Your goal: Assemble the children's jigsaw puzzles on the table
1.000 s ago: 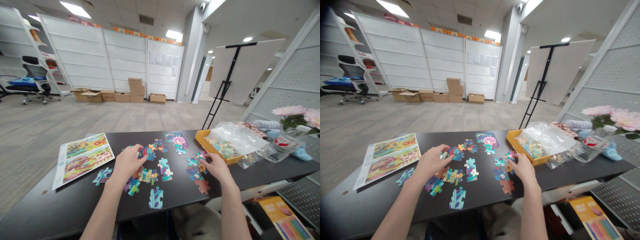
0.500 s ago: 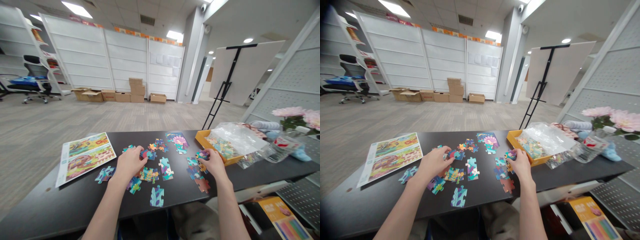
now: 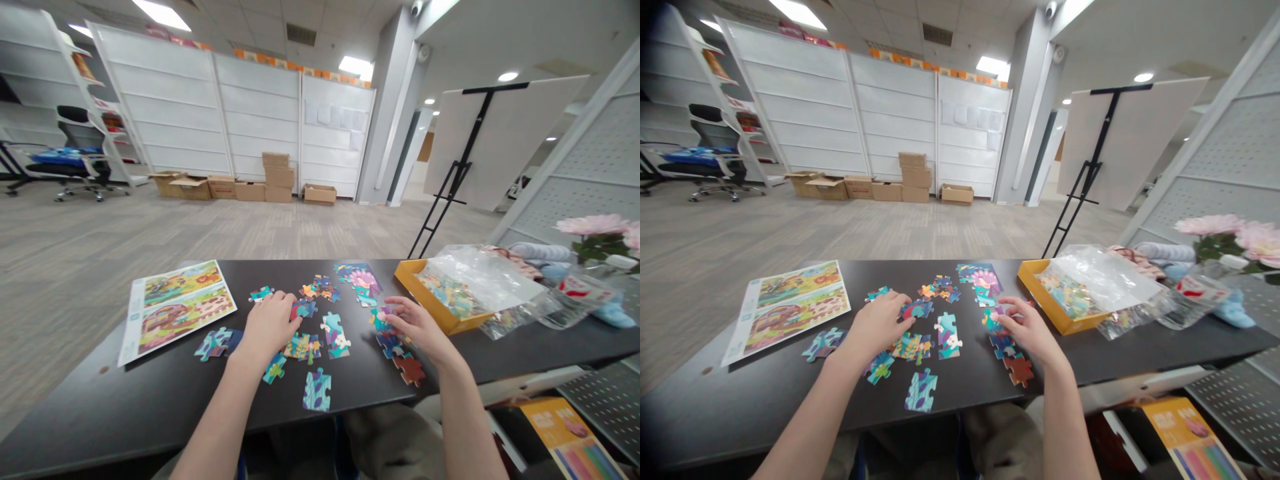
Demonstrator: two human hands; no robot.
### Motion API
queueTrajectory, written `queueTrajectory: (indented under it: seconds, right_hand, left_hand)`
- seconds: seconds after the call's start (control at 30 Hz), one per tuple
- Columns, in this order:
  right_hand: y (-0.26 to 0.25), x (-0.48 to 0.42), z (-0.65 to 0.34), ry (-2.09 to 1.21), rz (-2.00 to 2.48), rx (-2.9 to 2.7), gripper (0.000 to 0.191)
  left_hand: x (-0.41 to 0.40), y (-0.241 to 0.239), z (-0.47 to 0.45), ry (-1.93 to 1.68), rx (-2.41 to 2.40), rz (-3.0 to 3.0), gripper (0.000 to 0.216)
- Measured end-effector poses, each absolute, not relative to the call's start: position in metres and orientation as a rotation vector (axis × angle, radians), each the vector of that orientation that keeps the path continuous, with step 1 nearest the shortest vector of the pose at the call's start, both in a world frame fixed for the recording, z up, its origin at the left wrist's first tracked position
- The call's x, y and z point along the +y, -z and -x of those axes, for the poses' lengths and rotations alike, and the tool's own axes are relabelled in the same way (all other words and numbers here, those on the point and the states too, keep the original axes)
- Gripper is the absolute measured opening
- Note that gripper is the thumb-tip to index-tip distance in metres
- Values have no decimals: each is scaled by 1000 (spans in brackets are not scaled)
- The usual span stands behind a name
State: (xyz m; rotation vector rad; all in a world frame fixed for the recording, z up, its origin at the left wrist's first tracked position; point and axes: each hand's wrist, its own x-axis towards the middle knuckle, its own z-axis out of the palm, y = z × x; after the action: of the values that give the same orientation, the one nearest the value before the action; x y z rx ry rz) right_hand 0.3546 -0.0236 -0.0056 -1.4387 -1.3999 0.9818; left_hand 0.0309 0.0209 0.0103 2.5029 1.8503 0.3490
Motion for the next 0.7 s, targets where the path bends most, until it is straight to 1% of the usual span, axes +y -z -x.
queueTrajectory:
  seconds: [0.13,0.2,0.27,0.37,0.47,0.7]
  right_hand:
    - [-1,-27,-329,-1183,1378,-1571,44]
    - [0,-27,-320,-1231,1367,-1603,42]
    - [3,-27,-316,-1247,1371,-1608,42]
    - [8,-25,-314,-1230,1409,-1620,43]
    - [11,-24,-316,-1179,1465,-1672,42]
    - [14,-21,-325,-956,1590,-1817,37]
  left_hand:
    - [13,-7,-44,-509,1359,-2624,34]
    - [8,-5,-55,-535,1150,-2625,37]
    - [3,-3,-65,-522,1043,-2621,40]
    - [-2,-2,-77,-447,992,-2638,40]
    - [-3,-2,-82,-395,1004,-2649,36]
    - [-1,2,-80,-383,1011,-2672,26]
